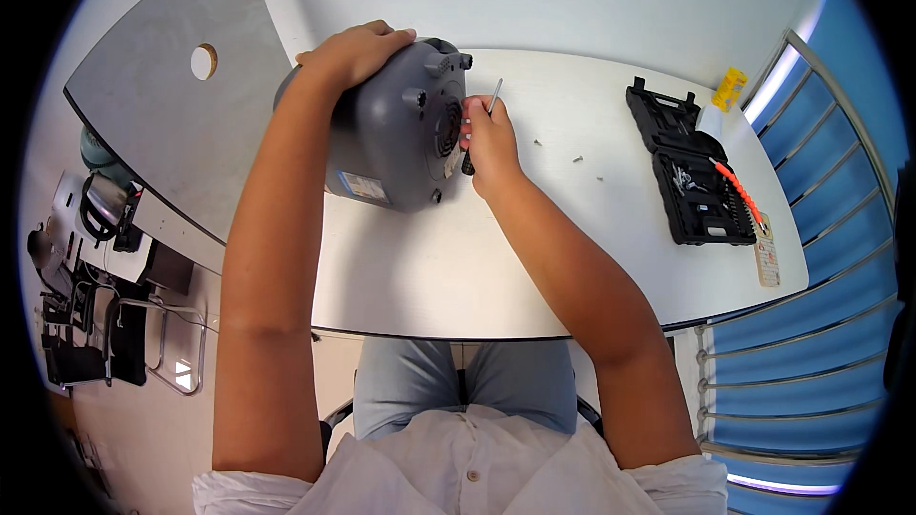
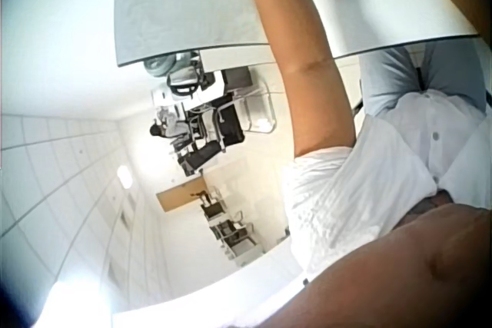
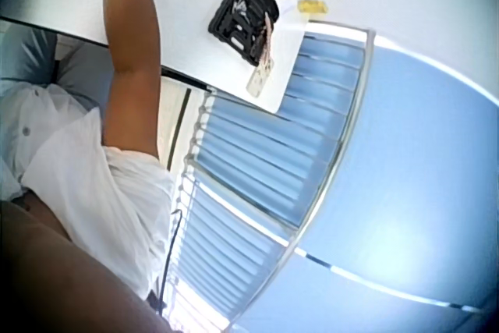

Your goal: The person removes a cardboard strip from a gray appliance, then uses a screwdriver to remove screws from the bottom cover. The cover is detached, exposing internal wiring and components.

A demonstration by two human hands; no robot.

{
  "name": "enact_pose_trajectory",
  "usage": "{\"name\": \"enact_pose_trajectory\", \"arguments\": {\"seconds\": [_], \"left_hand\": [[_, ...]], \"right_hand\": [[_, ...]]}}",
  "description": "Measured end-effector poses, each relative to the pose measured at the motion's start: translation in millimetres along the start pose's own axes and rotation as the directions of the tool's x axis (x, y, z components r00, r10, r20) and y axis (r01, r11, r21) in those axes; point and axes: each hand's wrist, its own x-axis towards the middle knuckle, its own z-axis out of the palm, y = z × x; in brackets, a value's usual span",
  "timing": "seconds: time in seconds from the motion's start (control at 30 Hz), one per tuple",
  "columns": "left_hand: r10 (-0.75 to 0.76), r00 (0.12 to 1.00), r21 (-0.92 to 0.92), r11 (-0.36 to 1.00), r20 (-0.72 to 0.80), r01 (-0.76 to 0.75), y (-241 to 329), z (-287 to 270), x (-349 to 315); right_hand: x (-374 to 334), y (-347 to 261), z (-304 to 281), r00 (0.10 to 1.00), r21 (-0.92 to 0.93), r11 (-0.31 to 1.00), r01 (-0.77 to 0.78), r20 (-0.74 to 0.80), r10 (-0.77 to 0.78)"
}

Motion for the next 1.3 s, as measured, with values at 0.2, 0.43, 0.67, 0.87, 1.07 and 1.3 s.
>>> {"name": "enact_pose_trajectory", "arguments": {"seconds": [0.2,0.43,0.67,0.87,1.07,1.3], "left_hand": [[0.012,1.0,-0.002,1.0,-0.021,-0.012,-0.8,-1.7,-7.8],[0.021,0.999,-0.024,0.999,-0.026,-0.022,-3.0,-0.3,-7.5],[-0.02,0.999,-0.008,1.0,-0.039,0.019,-1.2,-0.7,-10.6],[-0.009,0.999,0.007,1.0,-0.036,0.009,-0.6,-0.7,-8.1],[-0.003,1.0,0.0,1.0,-0.03,0.003,-0.1,-0.6,-7.8],[0.0,0.999,0.023,1.0,-0.045,0.001,10.6,-1.4,-14.8]], "right_hand": [[7.3,6.6,3.0,0.996,-0.039,0.995,0.09,-0.014,-0.091],[-0.8,2.0,4.2,0.995,-0.012,0.996,0.093,-0.033,-0.093],[-11.5,3.8,3.8,0.987,-0.019,0.987,0.16,0.025,-0.16],[-3.3,19.2,-0.5,0.946,-0.148,0.936,0.318,-0.012,-0.323],[2.5,20.5,-1.0,0.969,-0.075,0.966,0.248,0.021,-0.247],[9.1,16.3,-0.4,0.965,-0.111,0.959,0.26,-0.006,-0.263]]}}
